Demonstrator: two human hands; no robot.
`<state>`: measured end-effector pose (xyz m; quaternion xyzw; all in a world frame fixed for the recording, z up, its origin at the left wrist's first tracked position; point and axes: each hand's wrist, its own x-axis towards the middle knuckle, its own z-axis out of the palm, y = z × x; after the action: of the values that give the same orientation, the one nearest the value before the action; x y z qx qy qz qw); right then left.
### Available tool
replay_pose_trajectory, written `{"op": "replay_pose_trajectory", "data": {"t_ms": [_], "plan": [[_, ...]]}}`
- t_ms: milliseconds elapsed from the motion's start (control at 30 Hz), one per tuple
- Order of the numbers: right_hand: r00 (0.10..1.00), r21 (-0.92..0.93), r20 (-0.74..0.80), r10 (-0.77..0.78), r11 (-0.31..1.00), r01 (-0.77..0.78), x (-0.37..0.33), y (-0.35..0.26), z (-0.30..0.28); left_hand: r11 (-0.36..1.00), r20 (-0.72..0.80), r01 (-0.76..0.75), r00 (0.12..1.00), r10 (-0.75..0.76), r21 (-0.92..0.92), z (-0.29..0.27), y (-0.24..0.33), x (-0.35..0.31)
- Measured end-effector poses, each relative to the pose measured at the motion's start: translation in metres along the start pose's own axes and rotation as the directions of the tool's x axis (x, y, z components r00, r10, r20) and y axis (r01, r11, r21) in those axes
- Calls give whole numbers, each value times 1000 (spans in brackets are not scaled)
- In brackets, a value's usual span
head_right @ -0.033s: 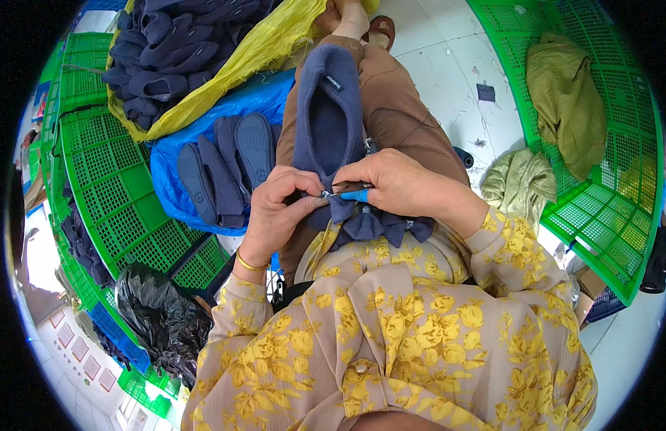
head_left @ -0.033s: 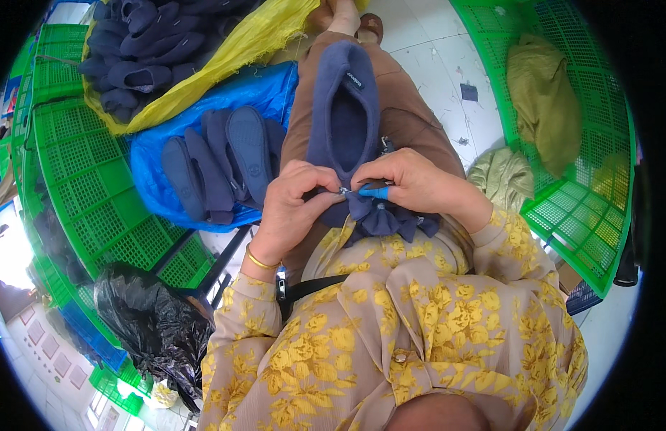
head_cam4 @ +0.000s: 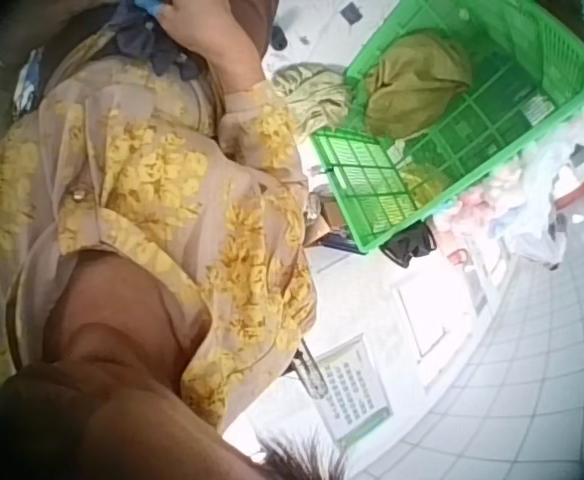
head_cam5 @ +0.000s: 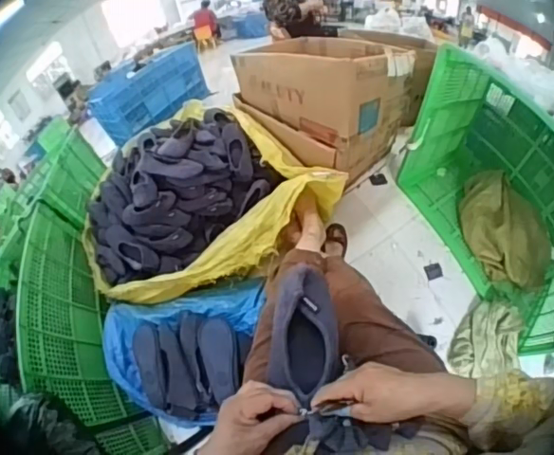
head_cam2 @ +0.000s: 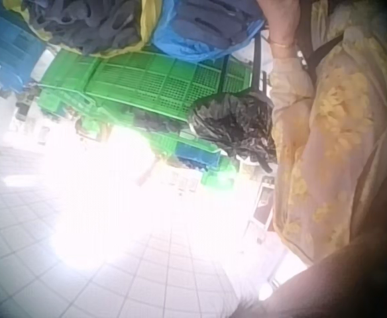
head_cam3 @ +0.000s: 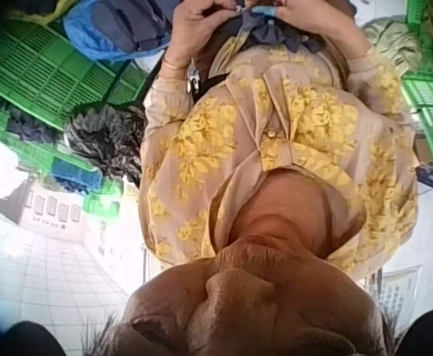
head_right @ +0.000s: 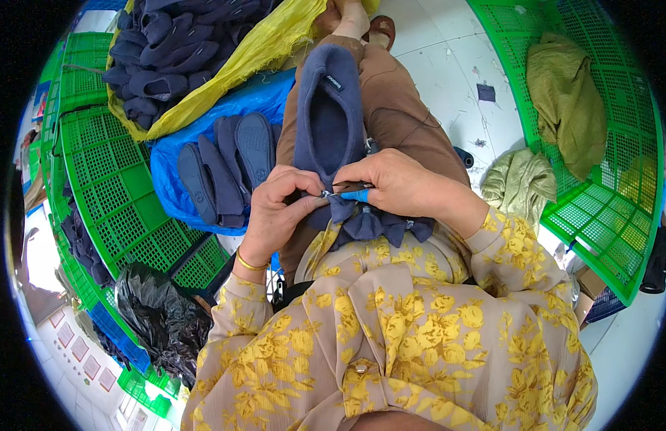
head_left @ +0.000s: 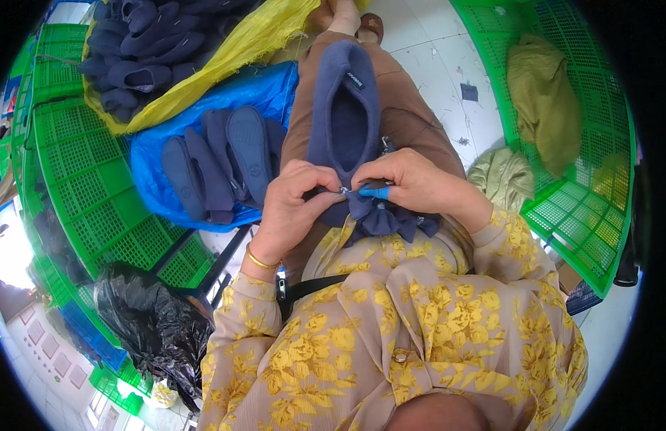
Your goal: The person sits on the floor and sews a small blue fabric piece onto the upper part of a dark blue slipper using a needle and thread. They repeatedly pull the thread through the fabric and adjust the slipper while working.
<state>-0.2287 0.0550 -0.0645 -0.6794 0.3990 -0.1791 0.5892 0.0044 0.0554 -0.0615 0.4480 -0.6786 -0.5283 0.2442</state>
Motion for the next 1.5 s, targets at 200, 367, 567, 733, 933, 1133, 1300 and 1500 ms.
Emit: {"op": "replay_pose_trajectory", "data": {"t_ms": [200, 367, 567, 733, 933, 1133, 1300, 1500], "plan": [[1000, -139, -4, 15, 990, -15, -6, -7, -7, 993, 22, 94, 995, -93, -65, -1, -2, -2], [1000, -117, -7, -3, 993, 2, -8, -6, -7, 989, 12, 124, 992, -123, -82, 0, 2, -1], [999, -137, 19, 32, 990, -29, -7, -1, 1, 992, 33, 102, 994, -100, -73, 1, -1, 1], [1000, -71, 8, 4, 997, -4, -4, 2, 4, 988, 28, 125, 992, -123, -89, 2, -2, 0], [999, -85, -47, -22, 996, 18, -7, 5, 6, 988, 20, 137, 991, -136, -67, 1, 1, -1], [993, -184, -79, 92, 977, -105, -3, -9, 14, 983, -7, 142, 990, -144, -118, 5, -2, -3], [982, -133, -140, 129, 980, -148, -3, -7, 24, 981, -35, 140, 989, -146, -136, 9, -3, -3], [993, -232, -116, -12, 973, -16, 0, -5, 34, 984, -58, 138, 988, -145, -116, 13, -6, -2]]}}
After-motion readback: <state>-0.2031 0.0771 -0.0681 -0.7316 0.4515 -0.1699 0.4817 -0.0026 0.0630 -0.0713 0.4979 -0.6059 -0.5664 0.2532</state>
